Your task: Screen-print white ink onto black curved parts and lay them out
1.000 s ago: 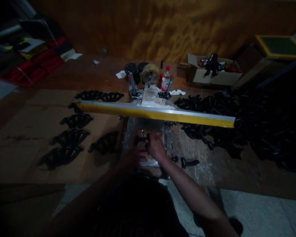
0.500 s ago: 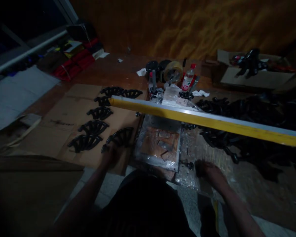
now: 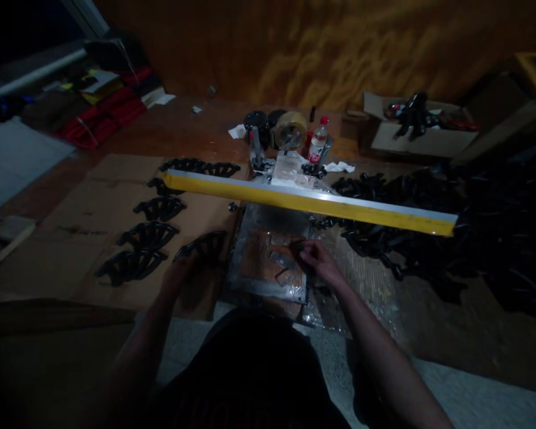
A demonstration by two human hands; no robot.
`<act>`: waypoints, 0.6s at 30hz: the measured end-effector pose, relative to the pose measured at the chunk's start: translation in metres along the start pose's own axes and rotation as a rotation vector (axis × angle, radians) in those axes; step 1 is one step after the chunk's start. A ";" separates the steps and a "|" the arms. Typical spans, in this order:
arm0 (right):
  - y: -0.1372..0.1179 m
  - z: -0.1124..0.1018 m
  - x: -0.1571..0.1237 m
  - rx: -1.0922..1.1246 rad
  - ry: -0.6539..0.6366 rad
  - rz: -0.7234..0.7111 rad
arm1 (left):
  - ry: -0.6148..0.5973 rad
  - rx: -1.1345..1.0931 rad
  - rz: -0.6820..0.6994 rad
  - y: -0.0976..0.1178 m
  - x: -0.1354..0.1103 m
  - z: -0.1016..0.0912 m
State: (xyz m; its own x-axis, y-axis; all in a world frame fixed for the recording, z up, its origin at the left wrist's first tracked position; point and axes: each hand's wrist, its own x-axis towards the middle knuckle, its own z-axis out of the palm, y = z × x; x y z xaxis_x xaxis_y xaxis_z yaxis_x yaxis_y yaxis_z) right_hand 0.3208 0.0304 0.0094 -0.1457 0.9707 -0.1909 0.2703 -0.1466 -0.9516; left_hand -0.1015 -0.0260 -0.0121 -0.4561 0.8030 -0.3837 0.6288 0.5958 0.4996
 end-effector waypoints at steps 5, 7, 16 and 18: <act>-0.021 0.045 0.028 -0.005 -0.285 -0.087 | 0.025 -0.246 0.041 0.057 -0.009 -0.005; -0.025 0.054 0.033 -0.164 -0.304 -0.152 | 0.017 -0.309 0.073 0.079 -0.017 -0.009; -0.028 0.065 0.024 -1.101 -0.254 -0.365 | 0.044 -0.737 0.342 0.175 -0.032 -0.042; -0.023 0.067 0.022 -1.144 -0.237 -0.424 | 0.033 -0.815 0.443 0.199 -0.037 -0.049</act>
State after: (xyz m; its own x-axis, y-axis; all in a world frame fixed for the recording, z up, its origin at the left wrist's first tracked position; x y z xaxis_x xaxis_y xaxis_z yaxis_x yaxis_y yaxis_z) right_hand 0.2474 0.0425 0.0112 -0.5601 0.8253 -0.0717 0.8167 0.5356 -0.2148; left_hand 0.0095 0.0640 0.1397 -0.3055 0.9521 -0.0110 0.1187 0.0496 0.9917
